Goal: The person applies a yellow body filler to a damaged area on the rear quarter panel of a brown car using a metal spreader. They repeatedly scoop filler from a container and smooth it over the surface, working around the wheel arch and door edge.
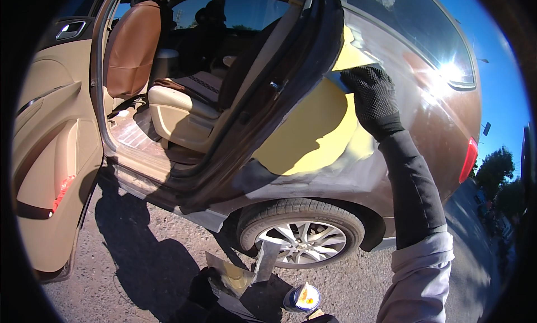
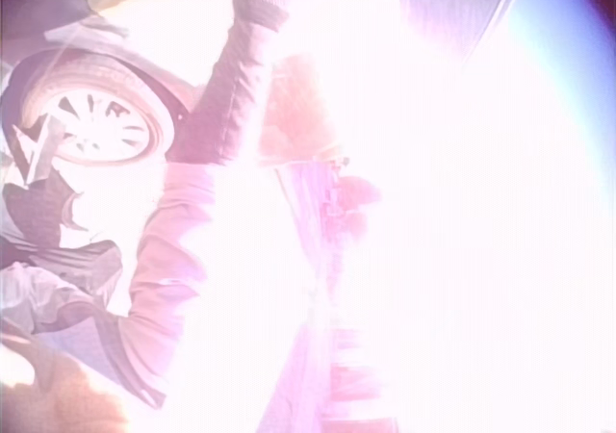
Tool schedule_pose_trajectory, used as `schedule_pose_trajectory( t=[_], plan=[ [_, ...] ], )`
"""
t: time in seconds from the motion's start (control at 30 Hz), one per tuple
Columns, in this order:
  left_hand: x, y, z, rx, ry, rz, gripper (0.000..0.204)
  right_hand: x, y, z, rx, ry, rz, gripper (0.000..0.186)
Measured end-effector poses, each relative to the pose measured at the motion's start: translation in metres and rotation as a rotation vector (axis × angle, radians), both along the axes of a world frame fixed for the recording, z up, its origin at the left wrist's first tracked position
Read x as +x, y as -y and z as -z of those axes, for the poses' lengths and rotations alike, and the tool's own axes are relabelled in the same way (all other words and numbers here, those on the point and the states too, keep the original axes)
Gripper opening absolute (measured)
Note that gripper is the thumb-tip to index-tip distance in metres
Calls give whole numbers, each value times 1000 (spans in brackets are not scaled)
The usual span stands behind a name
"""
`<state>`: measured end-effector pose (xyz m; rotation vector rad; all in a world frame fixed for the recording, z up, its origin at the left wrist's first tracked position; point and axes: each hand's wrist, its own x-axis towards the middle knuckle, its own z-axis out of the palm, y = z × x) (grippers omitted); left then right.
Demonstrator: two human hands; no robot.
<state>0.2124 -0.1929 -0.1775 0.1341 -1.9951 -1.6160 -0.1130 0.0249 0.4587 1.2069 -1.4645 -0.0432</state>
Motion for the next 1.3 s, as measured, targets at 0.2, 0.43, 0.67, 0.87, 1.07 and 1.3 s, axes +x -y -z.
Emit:
schedule_pose_trajectory(
  t=[0.2, 0.43, 0.67, 0.87, 1.07, 1.3],
  plan=[
    [-6, -9, -74, 958, 242, 138, 24, -1, -32, 1, 134, 18, -20, 33],
    [-9, -18, -87, 995, 213, 166, 21, -2, -71, 24, 140, 102, 14, 35],
    [-8, -24, -68, 403, 107, 59, 10, -3, -108, 57, 177, 104, 83, 34],
    [-7, -30, -113, -530, 235, -56, 5, -4, -128, 88, 174, 178, 89, 30],
    [-16, -36, -110, -298, 182, -1, 6, -2, -140, 108, 201, 260, 104, 27],
    [-39, -46, -160, 99, 74, 10, 9, 6, -150, 123, 208, 343, 98, 30]
  ],
)
